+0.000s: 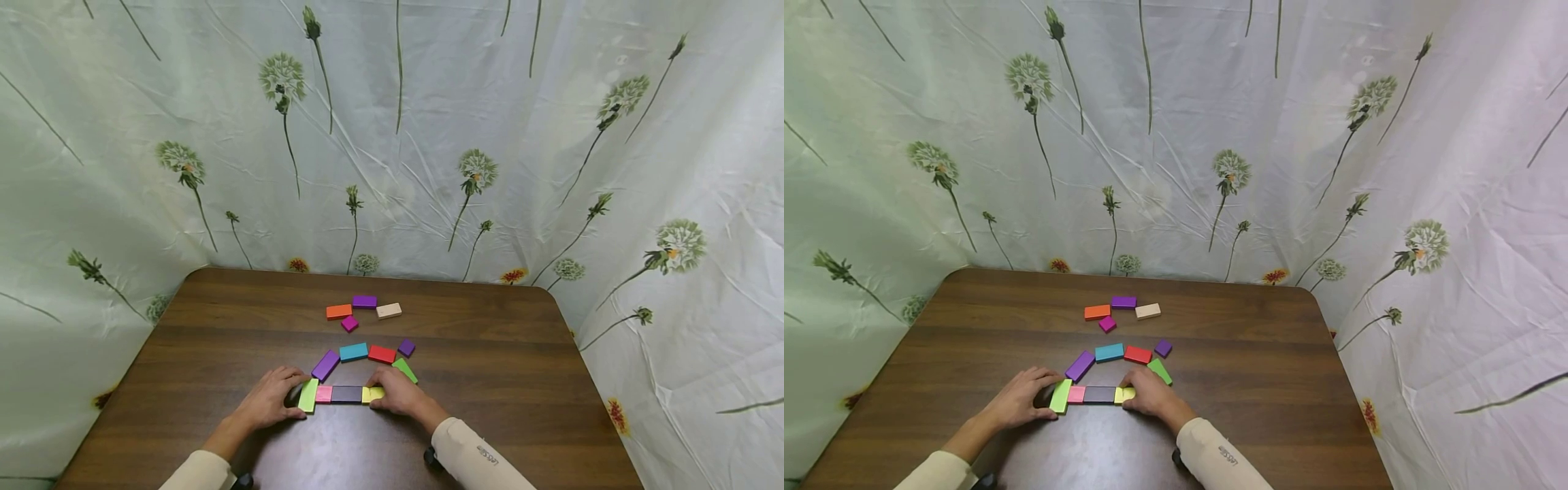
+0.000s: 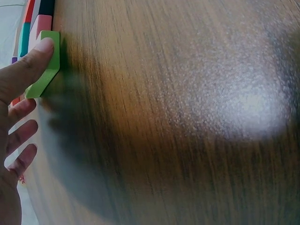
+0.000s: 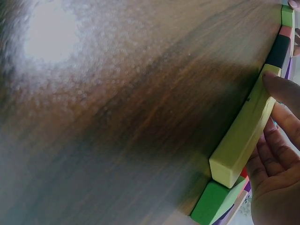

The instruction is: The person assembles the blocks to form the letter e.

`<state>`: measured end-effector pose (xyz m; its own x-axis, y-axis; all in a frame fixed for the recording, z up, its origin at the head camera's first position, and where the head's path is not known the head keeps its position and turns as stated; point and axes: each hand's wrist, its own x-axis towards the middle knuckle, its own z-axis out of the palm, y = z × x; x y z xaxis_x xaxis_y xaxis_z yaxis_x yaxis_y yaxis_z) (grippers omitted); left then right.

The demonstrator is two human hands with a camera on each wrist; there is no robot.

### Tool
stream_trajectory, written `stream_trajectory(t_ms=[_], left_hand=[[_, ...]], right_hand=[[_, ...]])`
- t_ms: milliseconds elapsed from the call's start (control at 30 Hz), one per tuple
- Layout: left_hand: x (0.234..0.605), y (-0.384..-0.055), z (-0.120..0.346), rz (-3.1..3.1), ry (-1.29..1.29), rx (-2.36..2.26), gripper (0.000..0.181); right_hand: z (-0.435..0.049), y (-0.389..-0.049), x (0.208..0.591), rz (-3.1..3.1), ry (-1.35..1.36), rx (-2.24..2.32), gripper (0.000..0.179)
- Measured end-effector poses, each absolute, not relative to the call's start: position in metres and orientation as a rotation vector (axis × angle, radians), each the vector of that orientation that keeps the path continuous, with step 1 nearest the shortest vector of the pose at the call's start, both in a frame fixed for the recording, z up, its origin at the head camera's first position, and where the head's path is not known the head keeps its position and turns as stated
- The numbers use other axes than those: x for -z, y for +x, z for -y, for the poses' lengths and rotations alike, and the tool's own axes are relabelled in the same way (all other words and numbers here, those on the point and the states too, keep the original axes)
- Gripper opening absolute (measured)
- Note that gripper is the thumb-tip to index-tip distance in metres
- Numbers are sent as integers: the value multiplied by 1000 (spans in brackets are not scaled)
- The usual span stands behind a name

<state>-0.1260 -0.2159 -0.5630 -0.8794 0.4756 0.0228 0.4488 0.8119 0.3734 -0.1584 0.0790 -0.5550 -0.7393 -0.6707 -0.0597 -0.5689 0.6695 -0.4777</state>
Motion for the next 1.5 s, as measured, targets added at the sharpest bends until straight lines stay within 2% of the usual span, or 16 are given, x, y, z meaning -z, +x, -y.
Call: stream_trajectory(t_ms=[267,533,700,1167,1500], left_hand=[[565,-127,217,-2937,746,-601,67],[550,-141,219,-2943,641,-671,68],[540,-166,216,-2947,629,-673,65],[517,-260,187,-2824,845,-501,52],[516,-302,158,-2706,915,-216,54]], right_hand=[[-80,-158,555,-2653,-983,647,27],[-80,-158,557,-2657,-1000,663,27],[-82,-159,556,-2665,-1012,672,27],[-79,-157,558,-2692,-947,625,27],[-80,-156,558,-2690,-947,642,27]])
